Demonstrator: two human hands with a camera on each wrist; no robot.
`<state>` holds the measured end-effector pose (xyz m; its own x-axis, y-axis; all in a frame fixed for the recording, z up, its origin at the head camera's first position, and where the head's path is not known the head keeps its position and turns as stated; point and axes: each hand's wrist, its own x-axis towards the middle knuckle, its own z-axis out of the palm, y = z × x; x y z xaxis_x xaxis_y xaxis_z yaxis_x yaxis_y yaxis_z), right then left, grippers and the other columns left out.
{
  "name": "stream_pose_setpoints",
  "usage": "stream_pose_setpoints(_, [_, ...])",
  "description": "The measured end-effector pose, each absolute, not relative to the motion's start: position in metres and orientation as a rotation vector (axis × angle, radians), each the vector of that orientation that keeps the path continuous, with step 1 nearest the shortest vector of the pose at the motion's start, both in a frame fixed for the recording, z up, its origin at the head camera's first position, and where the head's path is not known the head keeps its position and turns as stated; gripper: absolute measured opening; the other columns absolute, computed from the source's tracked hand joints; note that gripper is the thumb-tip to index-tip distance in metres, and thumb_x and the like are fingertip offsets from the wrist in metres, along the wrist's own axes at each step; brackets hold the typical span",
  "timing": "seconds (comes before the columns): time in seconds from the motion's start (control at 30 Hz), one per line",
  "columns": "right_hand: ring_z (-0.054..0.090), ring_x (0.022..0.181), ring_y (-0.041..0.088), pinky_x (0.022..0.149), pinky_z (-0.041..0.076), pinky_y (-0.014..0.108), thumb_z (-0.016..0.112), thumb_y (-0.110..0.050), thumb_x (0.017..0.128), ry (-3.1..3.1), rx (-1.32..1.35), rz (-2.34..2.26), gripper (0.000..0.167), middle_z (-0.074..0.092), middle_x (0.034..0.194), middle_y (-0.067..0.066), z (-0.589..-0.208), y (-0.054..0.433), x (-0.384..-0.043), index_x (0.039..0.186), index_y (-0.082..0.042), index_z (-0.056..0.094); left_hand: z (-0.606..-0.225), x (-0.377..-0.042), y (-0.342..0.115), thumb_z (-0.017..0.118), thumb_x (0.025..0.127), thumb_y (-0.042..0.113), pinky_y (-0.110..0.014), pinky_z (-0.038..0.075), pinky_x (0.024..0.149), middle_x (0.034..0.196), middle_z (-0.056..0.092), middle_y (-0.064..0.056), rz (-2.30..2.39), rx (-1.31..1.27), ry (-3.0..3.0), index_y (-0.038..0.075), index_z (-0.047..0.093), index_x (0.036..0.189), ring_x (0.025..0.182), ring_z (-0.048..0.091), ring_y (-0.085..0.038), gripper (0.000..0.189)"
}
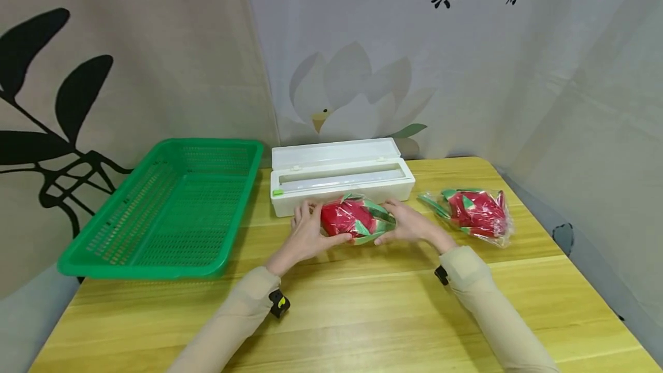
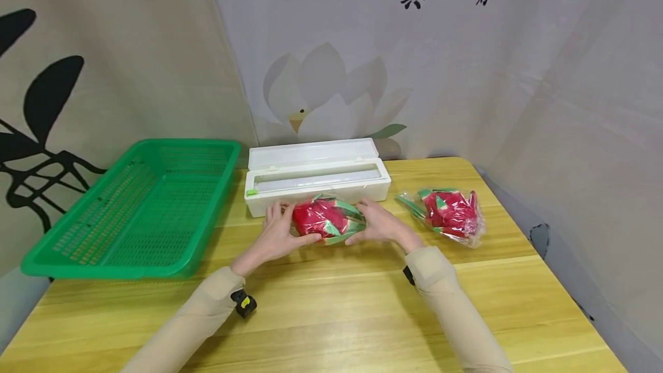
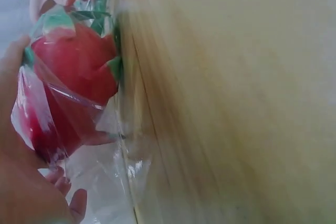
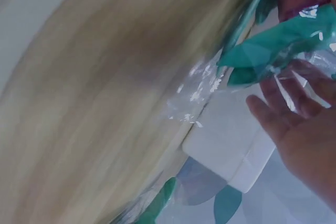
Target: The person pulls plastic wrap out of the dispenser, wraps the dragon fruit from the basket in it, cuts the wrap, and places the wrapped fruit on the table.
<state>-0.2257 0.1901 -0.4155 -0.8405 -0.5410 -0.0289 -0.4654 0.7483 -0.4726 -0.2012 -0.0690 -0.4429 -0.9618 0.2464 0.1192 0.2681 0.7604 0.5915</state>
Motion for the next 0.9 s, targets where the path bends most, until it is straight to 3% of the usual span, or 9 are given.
stream_pose_setpoints(0.1, [0.044,0.129,0.041,0.107,0.038,0.054,0.079,-0.044,0.074,2.760,-0.754,-0.681,0.088,0.044,0.140,0.024,-0.4175,0.1923,-0.2286,0.136,0.006,0.044,-0.4443,-0.2036,-0.0687,0.069,0.072,0.065,-0.053,0.034,0.104,0.143,0.031,-0.018,-1.002,-0.412,-2.930,0.010,0.026,0.149,0.127,0.027,-0.035,0.104])
stream_pose_setpoints(0.2, [0.043,0.130,0.043,0.107,0.038,0.055,0.078,-0.045,0.075,2.759,-0.739,-0.680,0.087,0.041,0.143,0.026,-0.4193,0.1938,-0.2302,0.137,0.006,0.044,-0.4463,-0.2041,-0.0690,0.065,0.074,0.067,-0.060,0.031,0.107,0.149,0.032,-0.016,-1.021,-0.400,-2.942,0.017,0.017,0.153,0.133,0.026,-0.038,0.104])
stream_pose_setpoints(0.4, [0.046,0.127,0.040,0.106,0.040,0.053,0.078,-0.044,0.075,2.757,-0.760,-0.714,0.084,0.045,0.139,0.023,-0.4207,0.1948,-0.2311,0.136,0.003,0.045,-0.4498,-0.2032,-0.0664,0.063,0.076,0.067,-0.050,0.037,0.095,0.144,0.039,-0.006,-0.975,-0.372,-2.905,0.030,0.028,0.146,0.122,0.031,-0.028,0.087])
stream_pose_setpoints(0.57, [0.047,0.126,0.041,0.105,0.040,0.053,0.077,-0.043,0.077,2.750,-0.750,-0.711,0.085,0.045,0.139,0.025,-0.4200,0.1949,-0.2313,0.137,0.007,0.043,-0.4445,-0.2009,-0.0647,0.062,0.078,0.065,-0.053,0.034,0.099,0.139,0.036,-0.015,-0.767,-0.438,-2.819,0.014,0.035,0.145,0.127,0.030,-0.032,0.088])
stream_pose_setpoints(0.67, [0.045,0.128,0.042,0.106,0.039,0.053,0.076,-0.043,0.077,2.736,-0.723,-0.719,0.088,0.042,0.141,0.028,-0.4196,0.1951,-0.2317,0.138,0.009,0.039,-0.4421,-0.1998,-0.0638,0.063,0.080,0.063,-0.054,0.036,0.100,0.134,0.042,-0.016,-0.677,-0.492,-2.772,0.006,0.037,0.144,0.125,0.038,-0.033,0.089])
stream_pose_setpoints(0.77, [0.043,0.130,0.043,0.108,0.038,0.054,0.076,-0.042,0.077,2.727,-0.704,-0.728,0.090,0.040,0.143,0.029,-0.4191,0.1950,-0.2323,0.139,0.010,0.037,-0.4420,-0.1990,-0.0626,0.064,0.078,0.063,-0.051,0.039,0.099,0.129,0.045,-0.015,-0.690,-0.472,-2.758,0.005,0.038,0.143,0.119,0.043,-0.030,0.090])
stream_pose_setpoints(0.9, [0.045,0.129,0.041,0.107,0.039,0.053,0.076,-0.042,0.077,2.718,-0.718,-0.743,0.087,0.043,0.141,0.027,-0.4201,0.1947,-0.2335,0.138,0.008,0.039,-0.4447,-0.1990,-0.0604,0.070,0.073,0.062,-0.047,0.041,0.094,0.128,0.042,-0.017,-0.796,-0.389,-2.751,0.005,0.039,0.140,0.116,0.038,-0.031,0.093])
